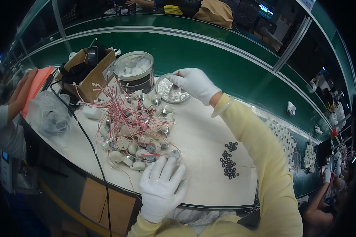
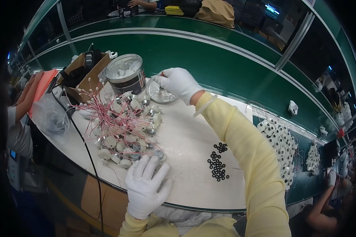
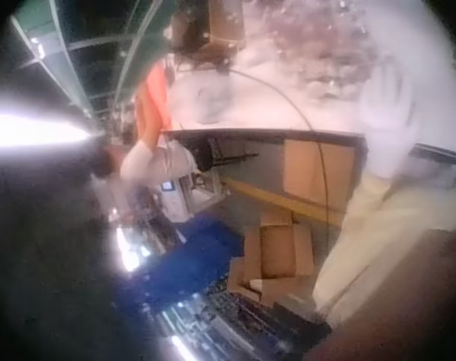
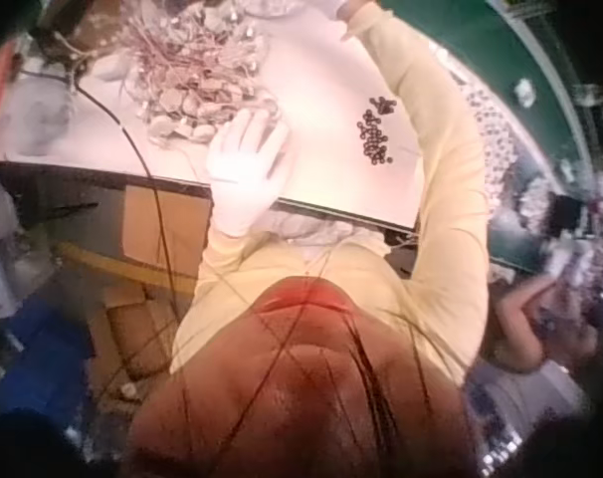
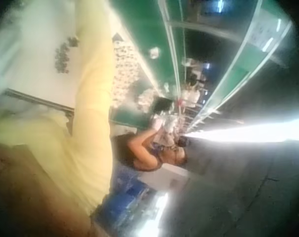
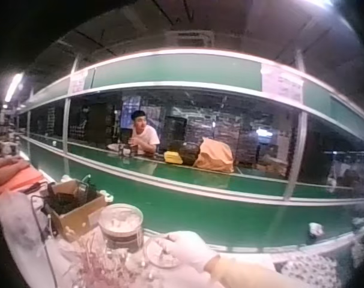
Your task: The person applies a substance from a container onto the center of white circular electronic components using a small brush. The components are arranged on a green workbench, and the person works on them one by one, moving from one unit to the next. A coworker is visible in the background performing similar assembly tasks.
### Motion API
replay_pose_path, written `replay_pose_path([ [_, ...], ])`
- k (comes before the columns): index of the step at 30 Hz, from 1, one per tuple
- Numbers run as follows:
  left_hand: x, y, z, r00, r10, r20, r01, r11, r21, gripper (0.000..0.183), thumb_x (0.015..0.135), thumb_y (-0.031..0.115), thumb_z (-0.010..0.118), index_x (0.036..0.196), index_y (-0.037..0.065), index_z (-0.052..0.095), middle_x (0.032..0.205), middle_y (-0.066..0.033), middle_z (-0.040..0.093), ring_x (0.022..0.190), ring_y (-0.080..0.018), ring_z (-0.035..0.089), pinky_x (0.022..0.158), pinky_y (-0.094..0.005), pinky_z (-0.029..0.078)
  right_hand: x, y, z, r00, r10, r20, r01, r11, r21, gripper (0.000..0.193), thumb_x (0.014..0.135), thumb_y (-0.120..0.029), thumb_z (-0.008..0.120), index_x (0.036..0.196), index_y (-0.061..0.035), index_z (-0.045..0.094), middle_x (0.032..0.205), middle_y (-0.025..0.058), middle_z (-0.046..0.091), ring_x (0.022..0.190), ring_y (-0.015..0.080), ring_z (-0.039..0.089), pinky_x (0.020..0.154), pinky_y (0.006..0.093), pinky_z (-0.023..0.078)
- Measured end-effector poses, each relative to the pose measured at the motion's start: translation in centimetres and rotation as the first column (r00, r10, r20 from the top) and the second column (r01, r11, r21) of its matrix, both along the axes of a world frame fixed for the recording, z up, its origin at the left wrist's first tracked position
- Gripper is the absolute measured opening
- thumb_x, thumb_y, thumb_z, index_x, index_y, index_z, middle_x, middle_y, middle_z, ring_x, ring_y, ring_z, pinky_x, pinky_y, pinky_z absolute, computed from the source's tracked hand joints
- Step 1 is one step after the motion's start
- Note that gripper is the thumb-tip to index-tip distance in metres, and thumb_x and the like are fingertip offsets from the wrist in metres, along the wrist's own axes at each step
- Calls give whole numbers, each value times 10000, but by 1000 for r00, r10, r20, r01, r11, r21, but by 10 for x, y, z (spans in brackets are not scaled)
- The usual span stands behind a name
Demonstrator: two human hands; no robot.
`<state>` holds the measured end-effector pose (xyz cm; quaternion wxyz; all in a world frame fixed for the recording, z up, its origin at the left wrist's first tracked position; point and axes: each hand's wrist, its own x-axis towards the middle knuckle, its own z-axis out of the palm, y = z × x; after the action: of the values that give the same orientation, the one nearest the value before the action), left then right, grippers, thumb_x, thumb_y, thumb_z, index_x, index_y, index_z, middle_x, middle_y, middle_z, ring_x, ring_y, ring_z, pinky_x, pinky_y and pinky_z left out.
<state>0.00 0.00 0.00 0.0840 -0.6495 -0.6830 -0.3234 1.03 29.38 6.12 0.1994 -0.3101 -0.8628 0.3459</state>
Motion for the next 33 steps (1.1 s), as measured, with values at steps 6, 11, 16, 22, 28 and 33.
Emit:
replay_pose_path([
  [6, 0, -2, 0, 1000, 4, 19, -4, 1000, -18, 329, 693, 242, 713, 996, 125, 660, 1161, -113, 586, 1094, -323, 512, 873, -460, 421, 31, 9, 4, 984, -169, -60, 166, 985, -56, 332, 884, -326, 652, 902, 1, 702, 750, 48, 682, 641, 85, 579, 642, 222, 486],
  [11, 2, -2, -2, 1000, 12, 2, -12, 1000, -20, 330, 696, 250, 716, 998, 129, 664, 1173, -107, 582, 1102, -325, 515, 893, -465, 416, 34, 15, -9, 970, -205, -129, 199, 978, -62, 335, 886, -333, 648, 905, -3, 704, 754, 49, 681, 646, 89, 587, 651, 225, 487],
  [16, 3, -2, 0, 1000, 11, 8, -11, 999, -31, 331, 694, 246, 716, 999, 130, 665, 1166, -105, 586, 1105, -329, 518, 896, -472, 409, 30, 12, -13, 976, -179, -121, 174, 983, -54, 338, 906, -327, 621, 914, 1, 702, 759, 48, 680, 647, 90, 585, 654, 230, 484],
  [22, 3, 0, 1, 1000, 8, 15, -8, 999, -45, 337, 683, 233, 716, 997, 122, 665, 1155, -111, 594, 1089, -337, 532, 887, -467, 414, 33, 18, -23, 978, -160, -134, 151, 985, -79, 348, 929, -320, 593, 922, 14, 687, 747, 53, 672, 642, 94, 580, 640, 236, 478],
  [28, 4, -1, 2, 1000, 14, 9, -13, 999, -46, 335, 674, 225, 722, 986, 115, 668, 1129, -122, 606, 1070, -340, 543, 879, -465, 420, 33, 18, -14, 982, -158, -107, 144, 981, -131, 354, 947, -314, 573, 919, 25, 669, 755, 57, 667, 653, 94, 585, 644, 231, 474],
  [33, 6, 0, 1, 1000, 19, -2, -19, 999, -50, 334, 671, 220, 722, 983, 112, 671, 1134, -126, 609, 1065, -348, 543, 887, -467, 419, 25, 21, -19, 973, -158, -165, 136, 981, -141, 348, 950, -306, 567, 950, 30, 659, 785, 66, 675, 690, 98, 597, 666, 234, 475],
])
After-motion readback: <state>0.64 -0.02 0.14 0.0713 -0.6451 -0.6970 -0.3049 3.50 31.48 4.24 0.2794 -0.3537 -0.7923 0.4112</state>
